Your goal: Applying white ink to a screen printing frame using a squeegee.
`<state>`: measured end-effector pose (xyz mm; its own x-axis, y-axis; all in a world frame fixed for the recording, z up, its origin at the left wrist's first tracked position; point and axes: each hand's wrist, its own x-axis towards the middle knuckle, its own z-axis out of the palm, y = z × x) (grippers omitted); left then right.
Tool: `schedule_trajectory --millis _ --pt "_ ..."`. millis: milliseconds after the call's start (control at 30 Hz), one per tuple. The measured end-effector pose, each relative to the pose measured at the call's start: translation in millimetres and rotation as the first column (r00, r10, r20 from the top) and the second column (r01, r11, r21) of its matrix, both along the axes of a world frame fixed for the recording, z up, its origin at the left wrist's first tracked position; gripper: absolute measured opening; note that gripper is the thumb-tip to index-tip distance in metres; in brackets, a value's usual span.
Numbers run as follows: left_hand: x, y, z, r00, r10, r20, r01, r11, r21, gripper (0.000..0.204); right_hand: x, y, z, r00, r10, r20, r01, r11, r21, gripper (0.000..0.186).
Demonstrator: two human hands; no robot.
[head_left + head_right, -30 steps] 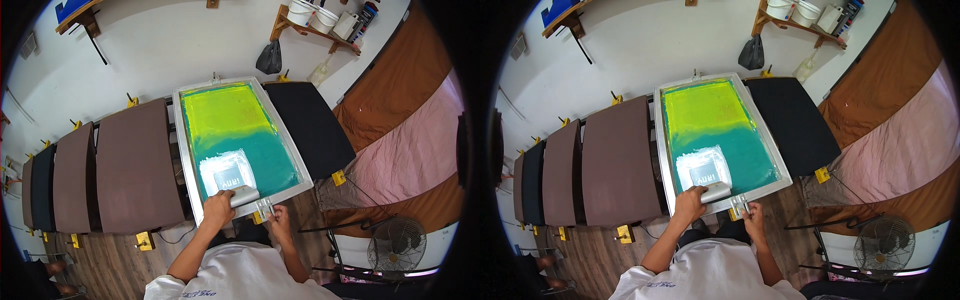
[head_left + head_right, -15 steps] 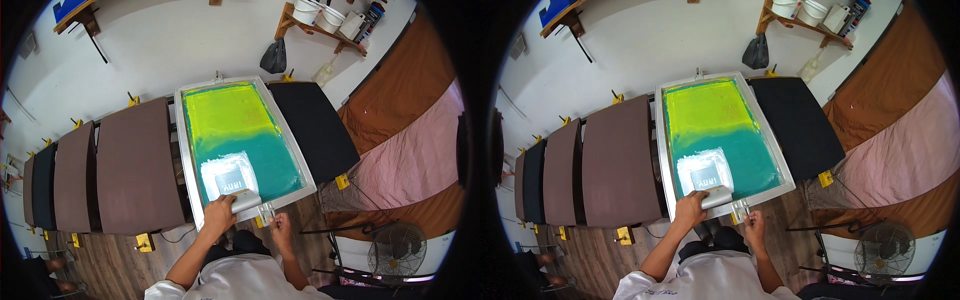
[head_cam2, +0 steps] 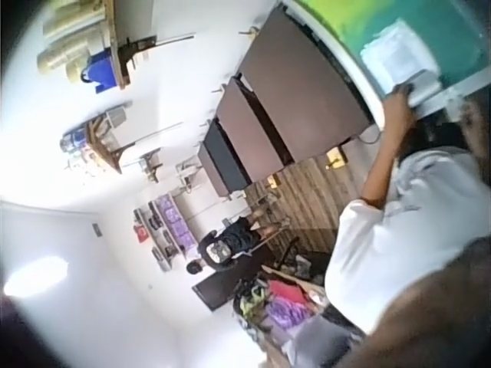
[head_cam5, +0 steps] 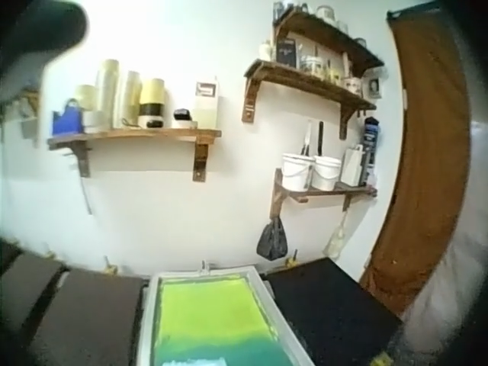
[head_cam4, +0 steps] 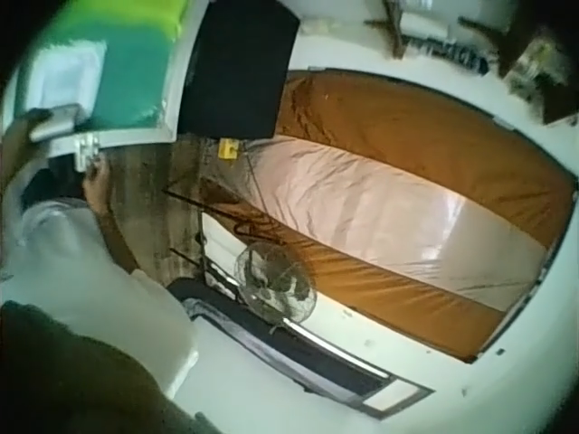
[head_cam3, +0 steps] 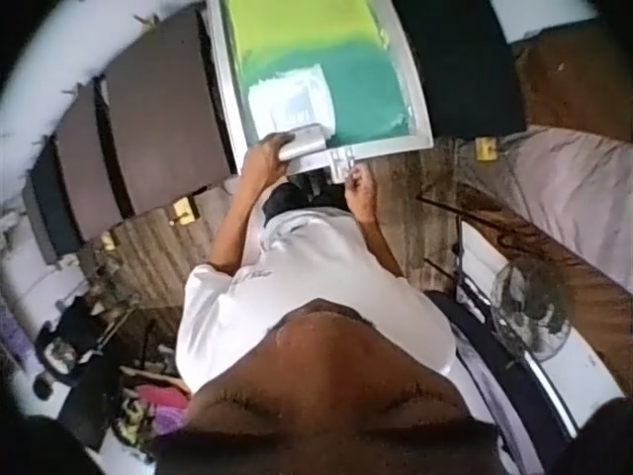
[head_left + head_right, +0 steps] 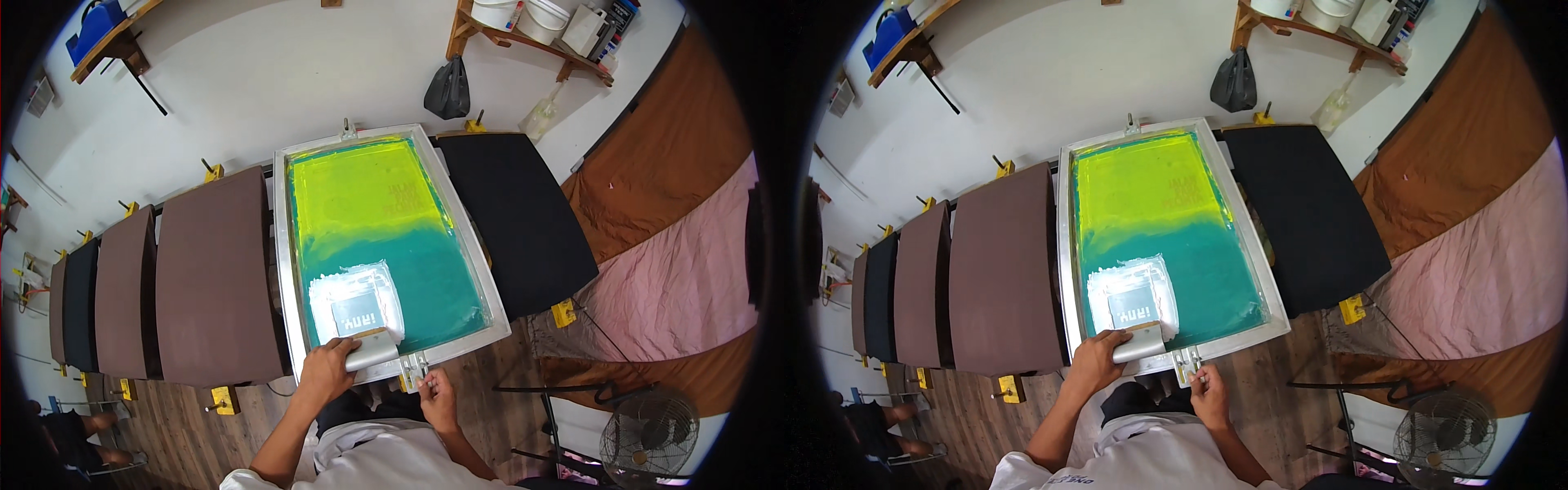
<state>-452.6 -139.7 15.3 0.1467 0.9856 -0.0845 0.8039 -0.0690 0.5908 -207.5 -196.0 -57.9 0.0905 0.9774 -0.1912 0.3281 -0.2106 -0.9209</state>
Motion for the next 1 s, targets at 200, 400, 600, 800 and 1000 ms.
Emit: schedule_trajectory --millis 200,400,600,800,1000 --pt "1.0 3.0 11.6 1.0 0.006 0.027 -0.006 1.0 0.009 0.051 3.3 6.6 6.1 0.973 0.132 0.188 -0.149 0.986 0.075 0.015" --pt "3.9 5.0 16.6 0.995 0.068 0.07 -0.066 0.997 -0.025 0.051 6.1 9.5 5.8 0.972 0.184 0.145 -0.195 0.978 0.069 0.013" --pt "3.7 4.1 12.5 0.993 0.07 0.09 -0.07 0.998 -0.006 0.049 8.7 12.9 7.7 0.964 0.209 0.162 -0.227 0.968 0.102 0.012" --pt "4.8 1.6 9.7 0.996 0.06 0.064 -0.059 0.998 -0.022 0.049 10.5 10.2 4.8 0.963 0.213 0.168 -0.223 0.974 0.044 0.012" --pt "0.5 -2.0 4.7 0.999 0.028 0.02 -0.028 1.0 -0.004 0.049 6.1 3.7 5.6 0.973 0.171 0.155 -0.181 0.982 0.049 0.011"
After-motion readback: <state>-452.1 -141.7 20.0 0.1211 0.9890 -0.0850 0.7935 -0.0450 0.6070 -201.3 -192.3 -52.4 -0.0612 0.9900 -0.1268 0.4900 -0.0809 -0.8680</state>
